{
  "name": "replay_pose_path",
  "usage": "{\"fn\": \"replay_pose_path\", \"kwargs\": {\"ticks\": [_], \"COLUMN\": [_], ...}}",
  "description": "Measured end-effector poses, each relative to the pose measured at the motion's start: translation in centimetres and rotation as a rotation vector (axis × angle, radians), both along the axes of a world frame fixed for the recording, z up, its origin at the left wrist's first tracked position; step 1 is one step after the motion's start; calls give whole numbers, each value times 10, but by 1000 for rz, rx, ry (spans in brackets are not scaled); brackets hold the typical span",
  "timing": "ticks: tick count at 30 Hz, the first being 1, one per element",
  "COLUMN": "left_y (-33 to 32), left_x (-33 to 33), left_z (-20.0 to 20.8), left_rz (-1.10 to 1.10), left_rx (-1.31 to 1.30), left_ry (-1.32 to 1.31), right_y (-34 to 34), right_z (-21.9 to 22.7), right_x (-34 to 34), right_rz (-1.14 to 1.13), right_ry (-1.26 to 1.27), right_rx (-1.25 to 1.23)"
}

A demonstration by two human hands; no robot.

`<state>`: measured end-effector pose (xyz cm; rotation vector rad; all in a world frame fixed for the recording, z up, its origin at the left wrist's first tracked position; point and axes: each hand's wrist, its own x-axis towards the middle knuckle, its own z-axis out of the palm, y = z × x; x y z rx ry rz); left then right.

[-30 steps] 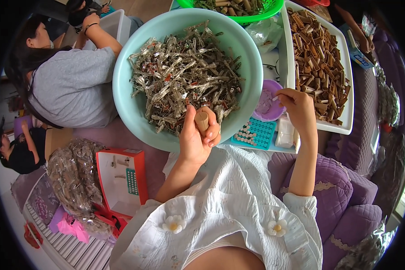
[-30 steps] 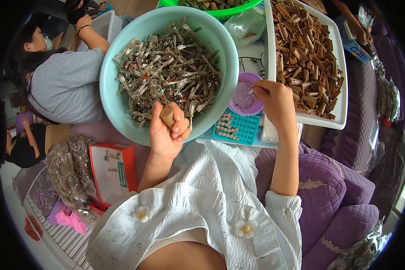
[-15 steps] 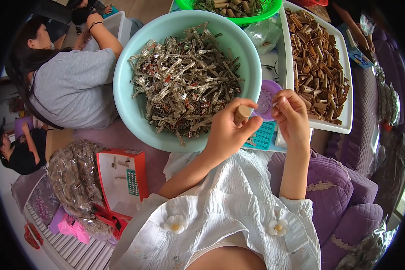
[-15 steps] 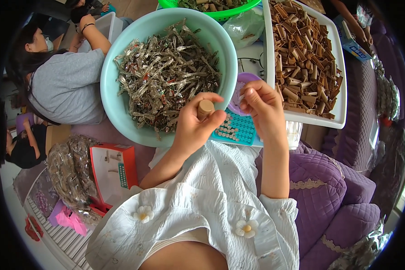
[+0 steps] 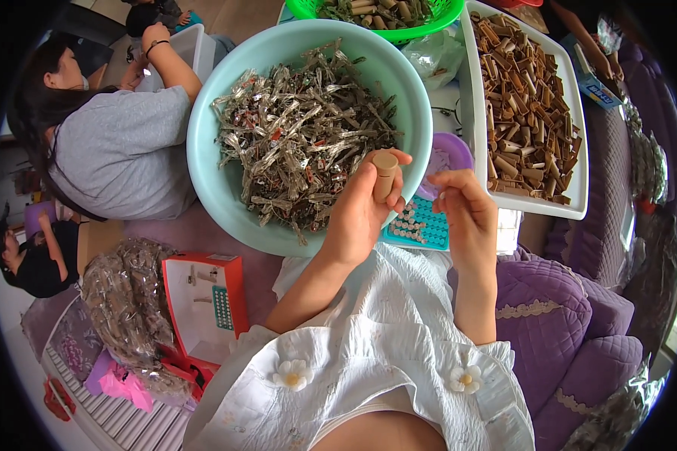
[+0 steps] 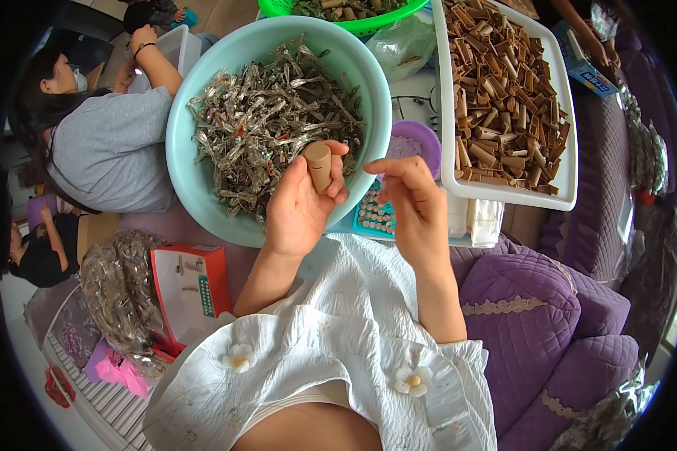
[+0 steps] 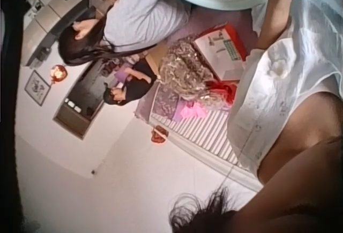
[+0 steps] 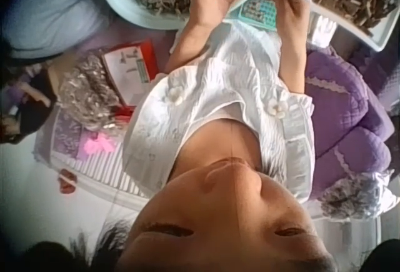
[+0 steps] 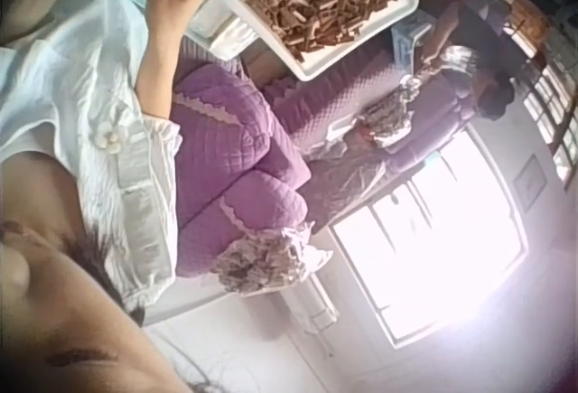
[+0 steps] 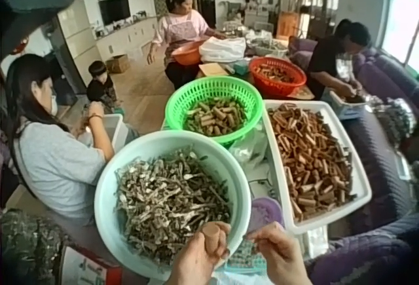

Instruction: The person assembles small plastic components by fitting rubber seals onto plastic tubes by hand.

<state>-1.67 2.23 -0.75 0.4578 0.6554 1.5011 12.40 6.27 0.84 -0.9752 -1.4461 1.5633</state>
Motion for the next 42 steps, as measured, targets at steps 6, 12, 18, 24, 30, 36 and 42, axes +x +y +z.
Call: {"fn": "replay_pose_path", "kwargs": {"ticks": [6, 12, 18, 24, 30, 36, 42], "left_y": [-5, -10, -16, -19, -20, -21, -18], "left_x": [11, 6, -3, -2, 3, 7, 6], "left_z": [12, 6, 15, 7, 15, 21, 21], "left_rz": [82, 319, 139, -44, -169, -215, -242], "left_rx": [-172, 158, 57, -48, -125, -142, -229], "left_ry": [402, 936, 812, -204, -452, -402, -425], "right_y": [7, -22, -20, -4, -5, -6, -4], "right_z": [-3, 2, 4, 17, 25, 20, 20], "right_x": [-1, -21, -11, -15, -24, -25, -20], "right_rz": [-167, -66, 74, -66, -101, -91, -63], "right_ry": [400, 532, 385, 286, 51, -92, -218], "right_rx": [-243, -310, -265, -15, 231, 354, 593]}}
